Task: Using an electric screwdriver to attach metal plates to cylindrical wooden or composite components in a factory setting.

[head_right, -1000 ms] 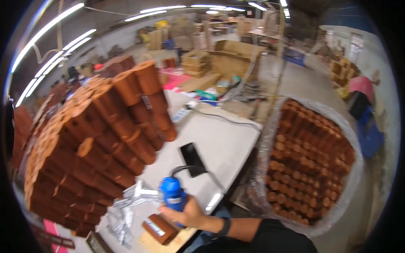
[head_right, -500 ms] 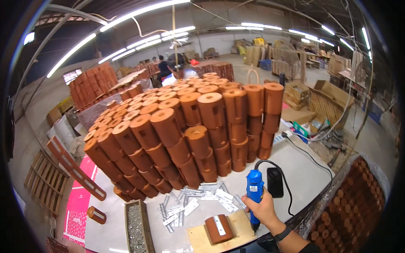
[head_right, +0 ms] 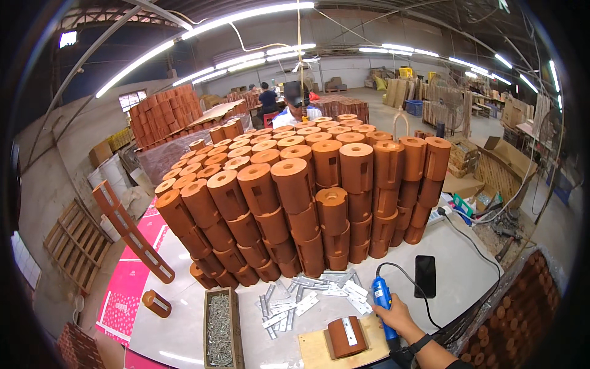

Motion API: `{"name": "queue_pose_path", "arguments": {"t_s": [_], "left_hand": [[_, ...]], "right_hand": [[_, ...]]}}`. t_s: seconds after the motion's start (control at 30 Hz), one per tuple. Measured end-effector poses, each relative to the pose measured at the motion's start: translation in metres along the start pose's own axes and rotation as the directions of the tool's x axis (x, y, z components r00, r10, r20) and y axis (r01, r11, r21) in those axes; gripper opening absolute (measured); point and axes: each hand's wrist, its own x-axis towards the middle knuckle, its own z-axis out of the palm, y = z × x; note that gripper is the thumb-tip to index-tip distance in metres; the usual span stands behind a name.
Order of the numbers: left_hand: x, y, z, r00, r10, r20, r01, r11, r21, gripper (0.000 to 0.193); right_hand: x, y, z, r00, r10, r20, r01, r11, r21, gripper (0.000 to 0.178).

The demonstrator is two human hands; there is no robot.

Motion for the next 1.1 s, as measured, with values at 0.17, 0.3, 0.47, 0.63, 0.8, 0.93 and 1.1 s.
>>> {"name": "queue_pose_path", "arguments": {"t_s": [0.17, 0.3, 0.47, 0.63, 0.8, 0.93, 1.1], "left_hand": [[0.003, 0.002, -0.003, 0.997, 0.059, -0.054, -0.059, 0.998, -0.001, 0.040], [0.011, 0.005, -0.011, 0.989, 0.125, -0.082, -0.125, 0.992, -0.001, 0.040], [0.018, 0.016, -0.016, 0.974, 0.199, -0.107, -0.200, 0.980, 0.008, 0.039], [0.029, 0.019, -0.024, 0.951, 0.289, -0.110, -0.292, 0.957, -0.010, 0.038], [0.035, 0.020, -0.028, 0.925, 0.352, -0.142, -0.361, 0.932, -0.041, 0.037], [0.038, 0.014, -0.026, 0.899, 0.400, -0.179, -0.417, 0.906, -0.069, 0.037], [0.042, 0.001, -0.021, 0.878, 0.422, -0.225, -0.454, 0.883, -0.120, 0.036]], "right_hand": [[0.007, 0.004, 0.000, 0.963, -0.194, -0.186, 0.068, 0.845, -0.531, 0.061], [0.002, 0.006, -0.008, 0.930, -0.332, -0.159, 0.169, 0.767, -0.619, 0.068], [-0.004, 0.002, -0.007, 0.872, -0.453, -0.185, 0.178, 0.646, -0.742, 0.059], [-0.013, -0.021, -0.016, 0.786, -0.598, -0.157, 0.287, 0.578, -0.764, 0.046], [-0.024, -0.060, -0.016, 0.746, -0.656, -0.115, 0.384, 0.566, -0.730, 0.035], [-0.030, -0.091, -0.010, 0.710, -0.702, -0.052, 0.514, 0.568, -0.643, 0.033], [-0.044, -0.155, -0.005, 0.689, -0.724, 0.036, 0.615, 0.557, -0.558, 0.032]]}}
